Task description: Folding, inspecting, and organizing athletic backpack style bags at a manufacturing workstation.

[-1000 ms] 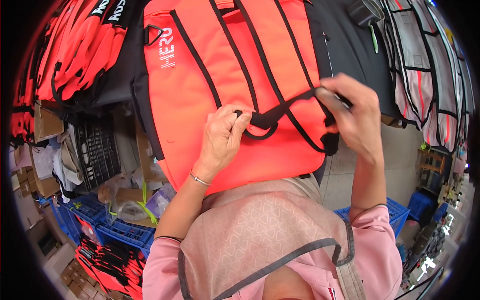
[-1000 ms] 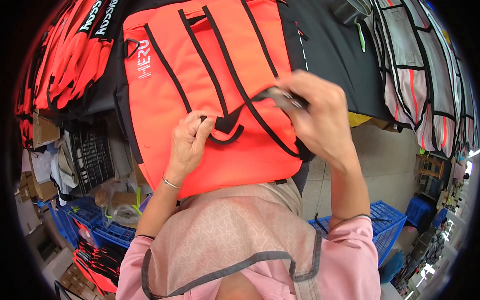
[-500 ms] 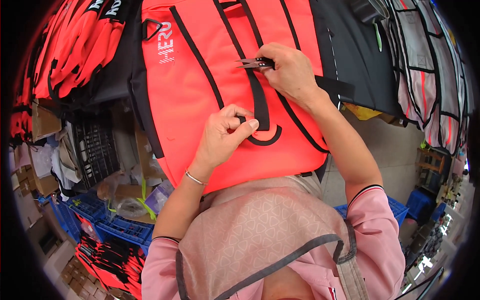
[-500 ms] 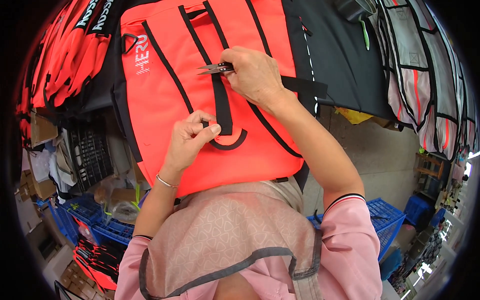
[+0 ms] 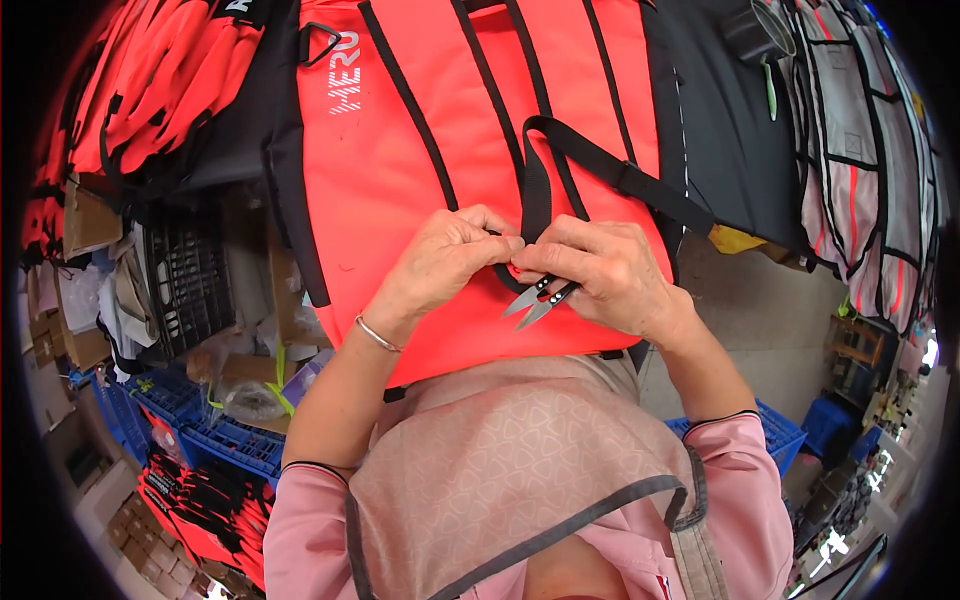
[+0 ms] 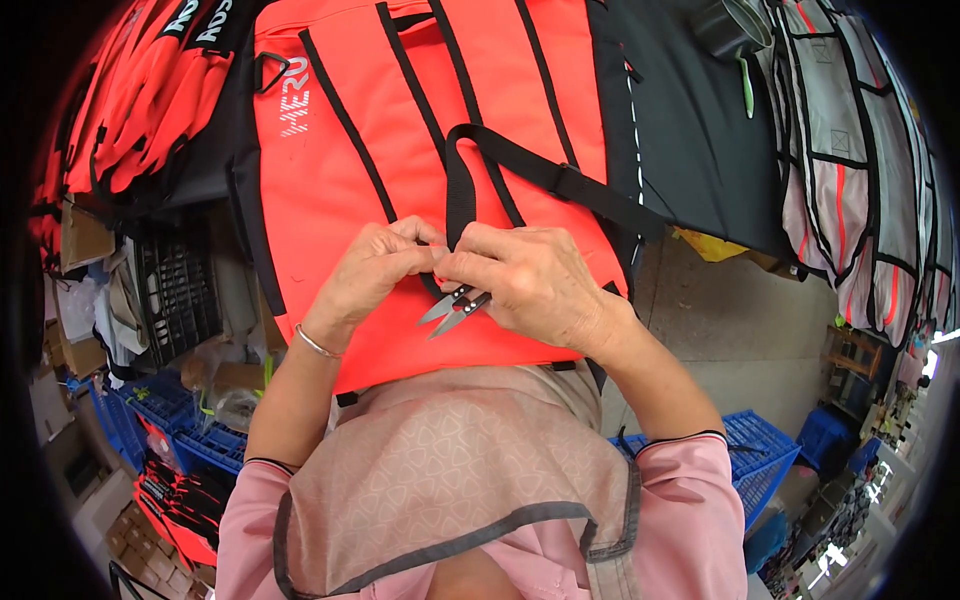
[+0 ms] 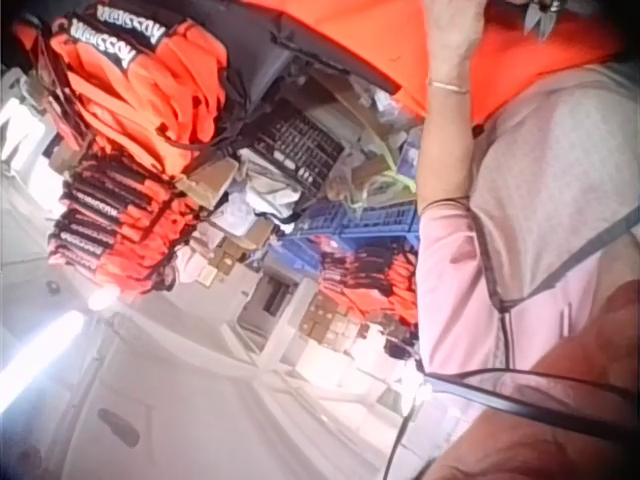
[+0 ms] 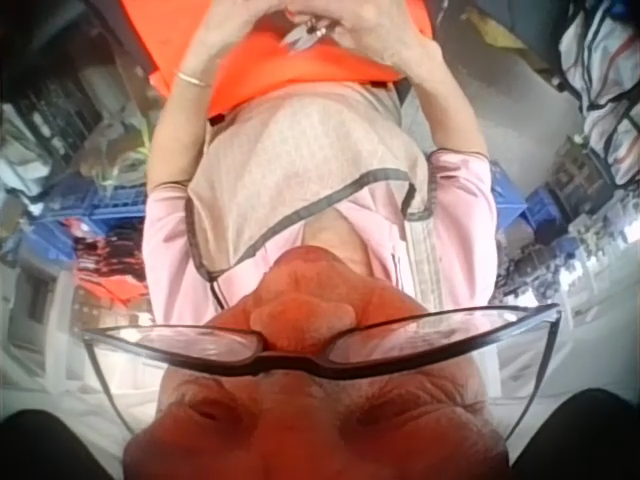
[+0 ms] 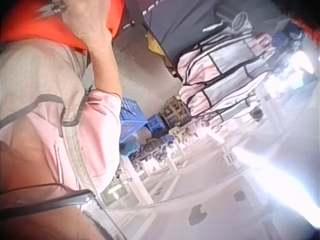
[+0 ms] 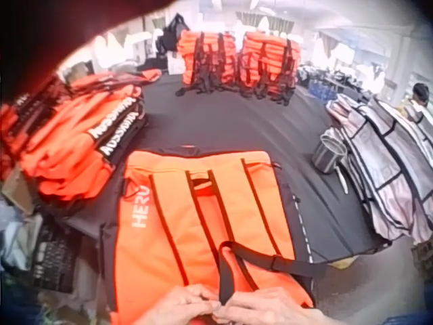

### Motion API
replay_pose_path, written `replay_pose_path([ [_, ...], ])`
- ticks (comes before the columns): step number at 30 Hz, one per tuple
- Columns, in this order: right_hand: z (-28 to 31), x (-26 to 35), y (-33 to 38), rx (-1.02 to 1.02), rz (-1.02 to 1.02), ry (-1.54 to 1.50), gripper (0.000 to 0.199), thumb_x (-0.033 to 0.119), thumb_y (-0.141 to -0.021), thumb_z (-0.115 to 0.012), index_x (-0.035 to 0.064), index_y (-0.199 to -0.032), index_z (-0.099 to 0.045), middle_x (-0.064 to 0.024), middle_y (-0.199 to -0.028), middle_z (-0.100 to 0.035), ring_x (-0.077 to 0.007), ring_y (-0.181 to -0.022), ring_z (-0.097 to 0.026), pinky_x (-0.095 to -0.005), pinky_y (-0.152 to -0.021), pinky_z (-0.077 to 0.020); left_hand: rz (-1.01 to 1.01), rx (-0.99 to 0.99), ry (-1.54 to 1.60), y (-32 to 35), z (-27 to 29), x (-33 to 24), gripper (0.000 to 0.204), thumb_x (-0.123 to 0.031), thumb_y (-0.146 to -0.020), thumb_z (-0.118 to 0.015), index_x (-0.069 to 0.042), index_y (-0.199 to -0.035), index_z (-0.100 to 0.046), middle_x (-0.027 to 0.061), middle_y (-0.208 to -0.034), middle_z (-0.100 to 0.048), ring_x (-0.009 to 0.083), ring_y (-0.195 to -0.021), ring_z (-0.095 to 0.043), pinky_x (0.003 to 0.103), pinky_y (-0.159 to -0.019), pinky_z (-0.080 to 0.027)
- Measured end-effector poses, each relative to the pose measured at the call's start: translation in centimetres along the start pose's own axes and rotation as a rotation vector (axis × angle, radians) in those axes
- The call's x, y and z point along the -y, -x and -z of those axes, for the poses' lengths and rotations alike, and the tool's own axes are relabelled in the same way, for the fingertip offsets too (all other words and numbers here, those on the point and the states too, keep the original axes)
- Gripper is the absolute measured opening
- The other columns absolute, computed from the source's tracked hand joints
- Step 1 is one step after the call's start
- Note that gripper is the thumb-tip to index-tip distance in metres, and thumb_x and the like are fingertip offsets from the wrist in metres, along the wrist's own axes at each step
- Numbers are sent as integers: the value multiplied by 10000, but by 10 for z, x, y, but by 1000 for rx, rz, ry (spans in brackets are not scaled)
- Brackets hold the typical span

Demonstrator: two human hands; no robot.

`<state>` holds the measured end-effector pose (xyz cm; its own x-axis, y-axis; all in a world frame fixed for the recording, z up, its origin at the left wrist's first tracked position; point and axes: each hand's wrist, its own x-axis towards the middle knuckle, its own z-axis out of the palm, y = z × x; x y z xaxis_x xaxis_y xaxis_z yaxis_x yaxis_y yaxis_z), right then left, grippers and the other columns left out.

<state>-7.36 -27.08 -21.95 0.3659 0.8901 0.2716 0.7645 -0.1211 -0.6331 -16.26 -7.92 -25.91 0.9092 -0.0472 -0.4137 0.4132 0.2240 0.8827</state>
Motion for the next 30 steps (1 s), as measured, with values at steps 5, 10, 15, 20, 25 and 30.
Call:
replay_pose_path([
  [5, -4, 0, -2, 39, 146, 135, 203, 75, -720, -693, 103, -921, -705, -14, -784, -608, -174, -641, -639, -315, -501, -489, 17, -8, -46, 0, -2, -6, 185, -116, -843, -658, 38, -787, -744, 77, -915, -667, 121, -882, -593, 270, -776, -479],
  [10, -14, 0, 3, 37, 166, 184, 181, 67, -711, -676, 78, -890, -695, -23, -785, -613, -183, -655, -641, -304, -496, -495, -31, 8, -153, -2, 0, -1, 187, -111, -836, -660, 15, -727, -745, 76, -850, -673, 126, -843, -596, 272, -747, -482],
  [15, -36, 11, 13, -74, -177, 52, 129, 56, -768, -665, 59, -883, -608, -60, -809, -527, -204, -670, -625, -342, -525, -490, -82, -32, -82, -5, -3, 7, 203, -135, -840, -695, 17, -711, -737, 74, -903, -678, 111, -800, -582, 262, -703, -467],
  [20, -10, 35, 40, 29, -491, -729, 160, -131, -806, -547, 22, -850, -560, -31, -804, -458, -91, -669, -426, -233, -618, -375, -58, -26, -160, -3, 1, 8, 283, -167, -855, -717, 25, -647, -700, 68, -955, -678, 89, -761, -546, 260, -660, -433],
  [25, -8, 30, 40, -184, -544, -517, 137, -135, -825, -592, -6, -851, -627, -32, -842, -543, -87, -695, -504, -226, -600, -406, -77, -52, -202, -2, -4, 5, 409, -171, -857, -717, 34, -531, -580, 61, -946, -674, 78, -723, -516, 270, -615, -401],
  [30, -18, 20, 29, -145, -229, -121, 347, -142, -715, -683, 17, -1022, -717, -78, -859, -606, -167, -721, -654, -296, -583, -542, -81, -34, -207, -3, -2, 7, 423, -179, -858, -715, 36, -527, -564, 66, -940, -675, 86, -708, -517, 274, -611, -401],
])
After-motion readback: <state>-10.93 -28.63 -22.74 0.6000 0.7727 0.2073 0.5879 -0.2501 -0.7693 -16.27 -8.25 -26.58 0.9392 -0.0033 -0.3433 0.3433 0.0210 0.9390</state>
